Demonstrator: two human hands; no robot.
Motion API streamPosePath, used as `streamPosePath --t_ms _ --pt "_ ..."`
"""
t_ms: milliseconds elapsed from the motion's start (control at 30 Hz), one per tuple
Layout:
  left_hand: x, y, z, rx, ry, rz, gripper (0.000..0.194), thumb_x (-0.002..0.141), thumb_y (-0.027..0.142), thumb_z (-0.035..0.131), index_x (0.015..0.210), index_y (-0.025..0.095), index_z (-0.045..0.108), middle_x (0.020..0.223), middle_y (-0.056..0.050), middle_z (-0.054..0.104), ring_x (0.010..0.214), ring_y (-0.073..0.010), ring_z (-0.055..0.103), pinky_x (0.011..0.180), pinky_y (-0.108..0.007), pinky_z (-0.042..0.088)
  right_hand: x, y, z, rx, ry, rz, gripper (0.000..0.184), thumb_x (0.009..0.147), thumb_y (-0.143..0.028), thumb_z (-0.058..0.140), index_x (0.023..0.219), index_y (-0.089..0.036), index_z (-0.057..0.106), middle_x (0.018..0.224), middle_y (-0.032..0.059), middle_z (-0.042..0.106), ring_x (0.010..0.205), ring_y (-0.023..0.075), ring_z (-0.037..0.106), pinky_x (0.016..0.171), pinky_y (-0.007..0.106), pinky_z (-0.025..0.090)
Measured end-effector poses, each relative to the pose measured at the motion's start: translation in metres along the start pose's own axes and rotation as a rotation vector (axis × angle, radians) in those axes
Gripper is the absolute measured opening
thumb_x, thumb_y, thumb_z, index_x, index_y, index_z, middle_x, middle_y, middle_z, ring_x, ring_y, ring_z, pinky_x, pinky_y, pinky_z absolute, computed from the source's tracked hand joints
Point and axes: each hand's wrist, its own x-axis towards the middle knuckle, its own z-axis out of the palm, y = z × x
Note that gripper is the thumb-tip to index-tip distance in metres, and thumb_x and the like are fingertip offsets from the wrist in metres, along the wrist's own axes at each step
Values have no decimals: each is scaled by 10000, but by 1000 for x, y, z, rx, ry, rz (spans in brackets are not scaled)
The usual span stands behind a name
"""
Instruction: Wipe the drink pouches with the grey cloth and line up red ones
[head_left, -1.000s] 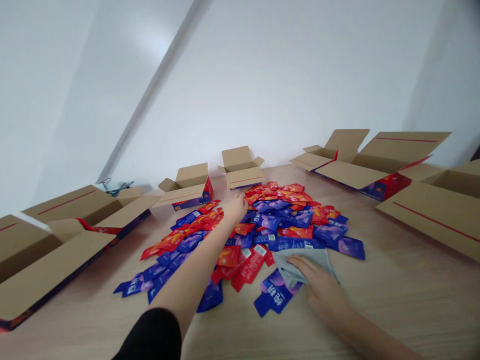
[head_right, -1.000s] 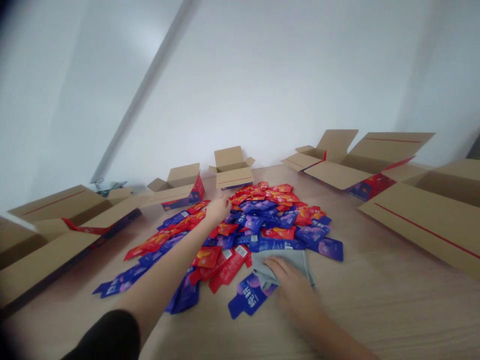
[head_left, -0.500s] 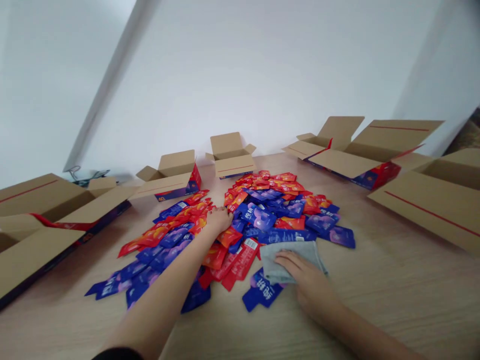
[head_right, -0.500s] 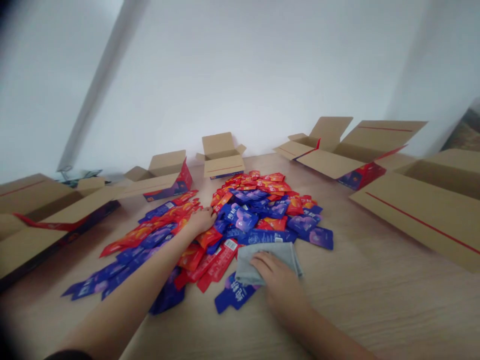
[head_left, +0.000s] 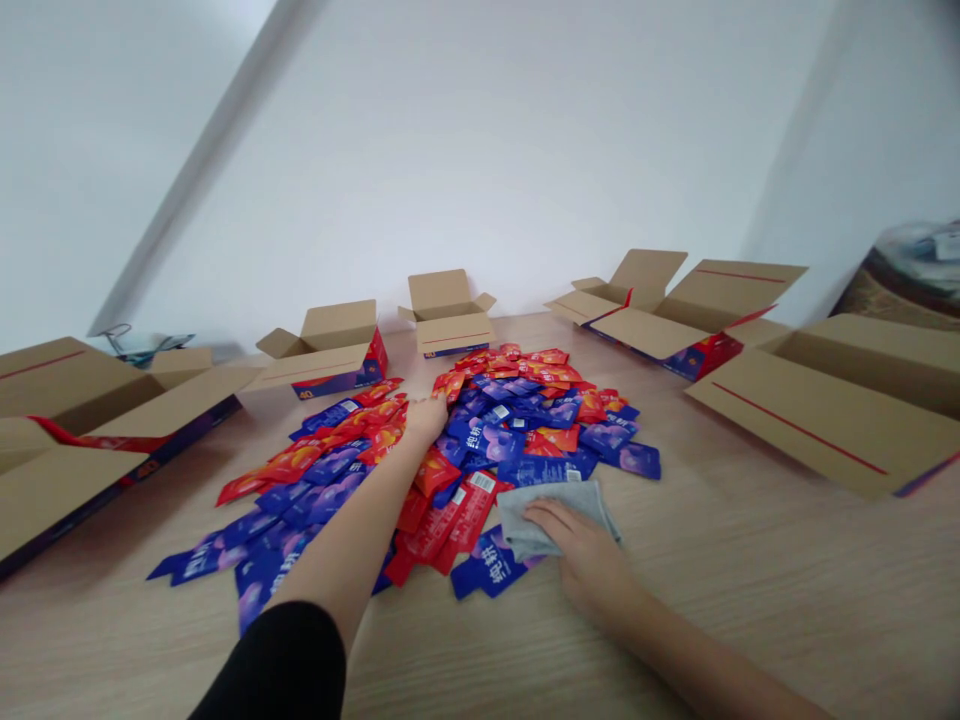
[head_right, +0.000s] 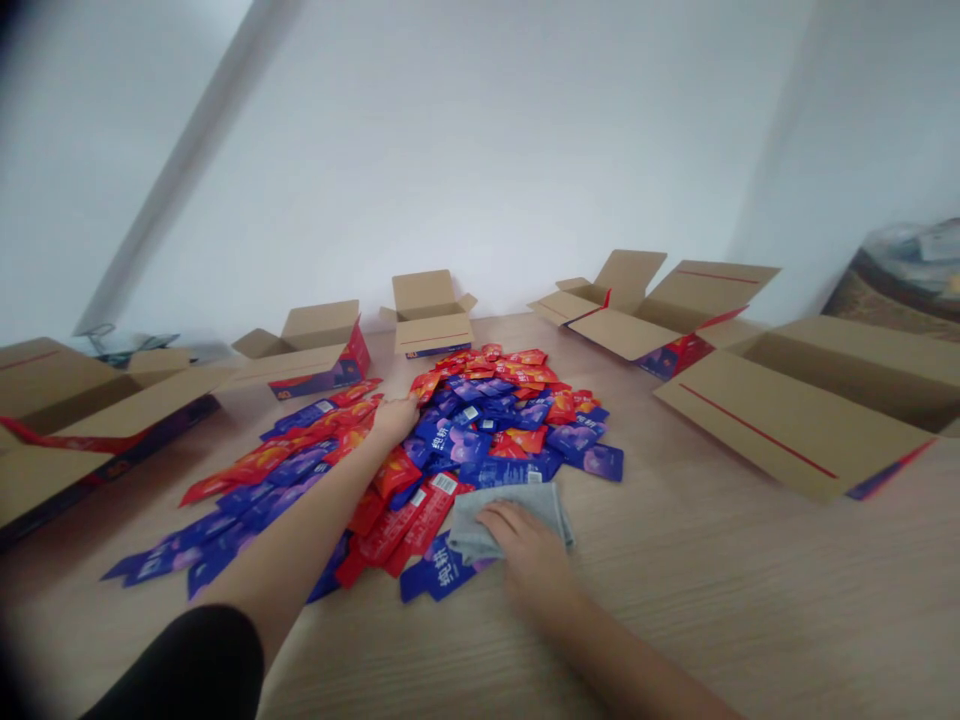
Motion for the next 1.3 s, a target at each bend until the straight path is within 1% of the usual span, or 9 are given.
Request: streamPosePath --t_ms 333,467,533,633,700,800,933,1133,1300 --pt "-45 -16 -56 -417 141 -115 277 949 321 542 1151 134 577 1069 -74 634 909 -185 637 796 -375 540 -18 9 -21 19 7 73 767 567 29 376 1277 -183 575 1327 82 597 1195 219 571 1025 405 453" --pt "-136 -21 -78 -615 67 -70 331 946 110 286 979 83 614 562 -8 639 565 -139 641 602 -239 514 -49 14 -35 112 66 130 745 580 11 369 1253 -218 590 1284 60 630 1187 231 581 1005 426 471" --pt "-197 -19 -90 -712 33 -26 354 933 113 263 988 112 612 476 30 602 495 -130 628 567 -217 496 -65 16 -42 139 66 155 707 612 -11 372 1252 -223 586 1270 57 637 1179 244 587 999 438 475" --pt "-279 -20 -101 -941 184 164 328 964 161 283 1119 153 572 477 61 593 455 -122 611 550 -215 466 -85 16 -50 134 66 196 633 678 -59 391 1259 -232 571 1255 56 644 1152 260 603 983 445 481" --pt "-319 -22 -93 -834 202 372 334 972 142 294 1167 185 562 544 52 621 501 -111 615 639 -232 472 -95 14 -54 121 69 211 604 705 -79 395 1264 -241 557 1248 51 645 1143 258 606 975 441 483" --pt "-359 -20 -57 -387 23 631 320 967 150 396 1215 239 578 752 -12 677 706 -155 646 795 -311 456 -106 8 -55 87 60 227 581 719 -91 401 1261 -239 545 1222 55 655 1119 259 618 940 434 499" --pt "-393 -7 -21 7 -52 476 454 929 153 503 1364 281 482 1093 -114 625 1042 -275 581 863 -407 440 -114 -12 -55 39 46 217 532 738 -96 404 1228 -221 572 1169 75 680 1055 268 648 897 426 516" --pt "-416 -3 -43 -106 38 683 410 984 173 395 1391 204 442 1351 -112 519 1229 -266 452 990 -422 359 -115 -46 -54 5 80 301 457 805 -130 397 1218 -211 574 1070 84 707 965 279 670 795 398 524" --pt "-429 -1 -26 -207 -70 730 461 986 282 377 1425 143 392 1484 -80 408 1342 -267 353 1088 -420 280 -108 -48 -61 -1 135 355 391 854 -192 405 1198 -195 588 1024 95 716 925 290 677 750 396 525"
